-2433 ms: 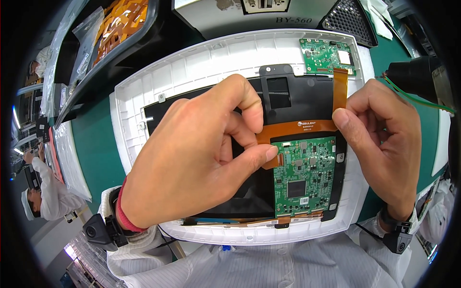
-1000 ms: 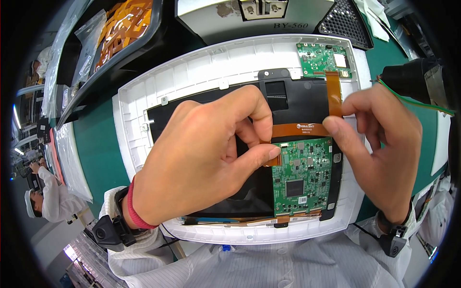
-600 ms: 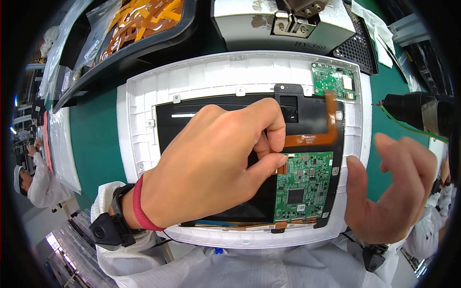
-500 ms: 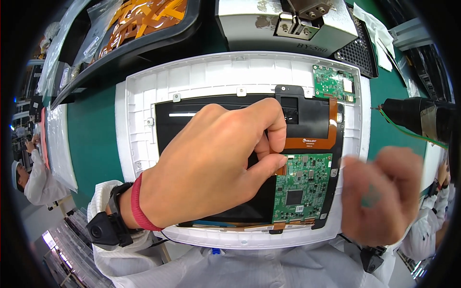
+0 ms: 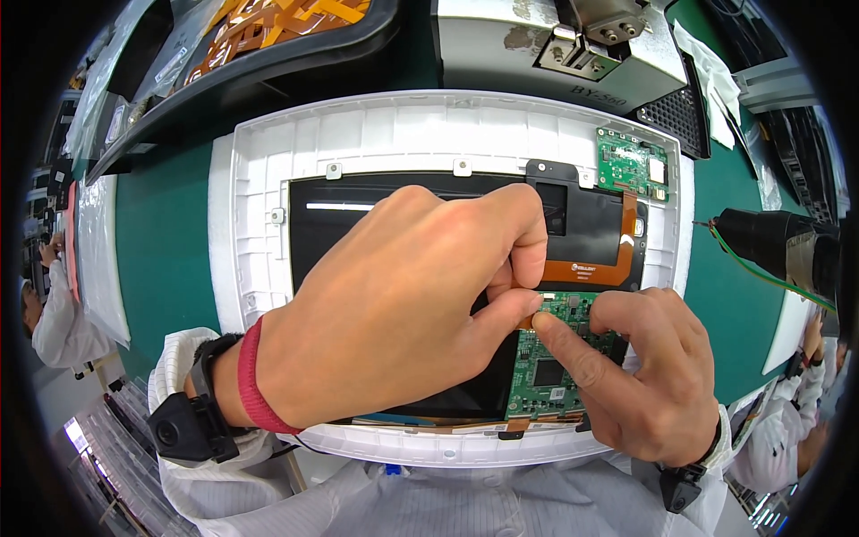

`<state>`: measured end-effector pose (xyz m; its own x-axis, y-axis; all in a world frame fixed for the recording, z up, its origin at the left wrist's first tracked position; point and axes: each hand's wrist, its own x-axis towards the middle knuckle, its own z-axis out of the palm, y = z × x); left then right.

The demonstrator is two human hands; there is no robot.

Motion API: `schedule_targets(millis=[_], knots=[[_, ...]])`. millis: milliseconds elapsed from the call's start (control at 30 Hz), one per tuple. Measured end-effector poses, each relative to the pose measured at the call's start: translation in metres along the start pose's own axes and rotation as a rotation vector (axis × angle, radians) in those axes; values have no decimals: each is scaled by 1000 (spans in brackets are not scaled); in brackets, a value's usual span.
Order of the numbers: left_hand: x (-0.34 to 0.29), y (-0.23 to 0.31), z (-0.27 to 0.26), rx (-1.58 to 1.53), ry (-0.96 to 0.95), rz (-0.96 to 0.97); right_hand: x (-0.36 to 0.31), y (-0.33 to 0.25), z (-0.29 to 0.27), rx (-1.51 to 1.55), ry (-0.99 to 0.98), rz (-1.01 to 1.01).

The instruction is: The person connects ribbon cables to a circuit board on the back of a screen, then retrieves a larger ribbon cable from a tray and attaches it to the board before lifting the assembly.

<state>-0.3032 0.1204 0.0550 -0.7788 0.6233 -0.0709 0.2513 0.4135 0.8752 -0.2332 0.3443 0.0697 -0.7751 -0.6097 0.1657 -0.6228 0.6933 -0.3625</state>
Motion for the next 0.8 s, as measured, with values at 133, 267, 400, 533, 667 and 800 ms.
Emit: schedule_targets(millis=[133, 267, 400, 533, 667, 800], knots=[[-2, -5, 0, 9, -6, -9, 2, 0, 4, 45, -40, 25], [0, 3, 0, 9, -8, 9, -2, -1, -5, 69, -61, 47], [0, -4, -1, 3, 0, 6, 2, 0, 0, 76, -57, 49], [-1, -6, 1, 7, 4, 3, 1, -2, 5, -6, -37, 7], [-1, -6, 3, -7, 9, -5, 0, -2, 7, 16, -30, 7], [-2, -4, 3, -32, 6, -32, 0, -2, 11, 18, 3, 6]])
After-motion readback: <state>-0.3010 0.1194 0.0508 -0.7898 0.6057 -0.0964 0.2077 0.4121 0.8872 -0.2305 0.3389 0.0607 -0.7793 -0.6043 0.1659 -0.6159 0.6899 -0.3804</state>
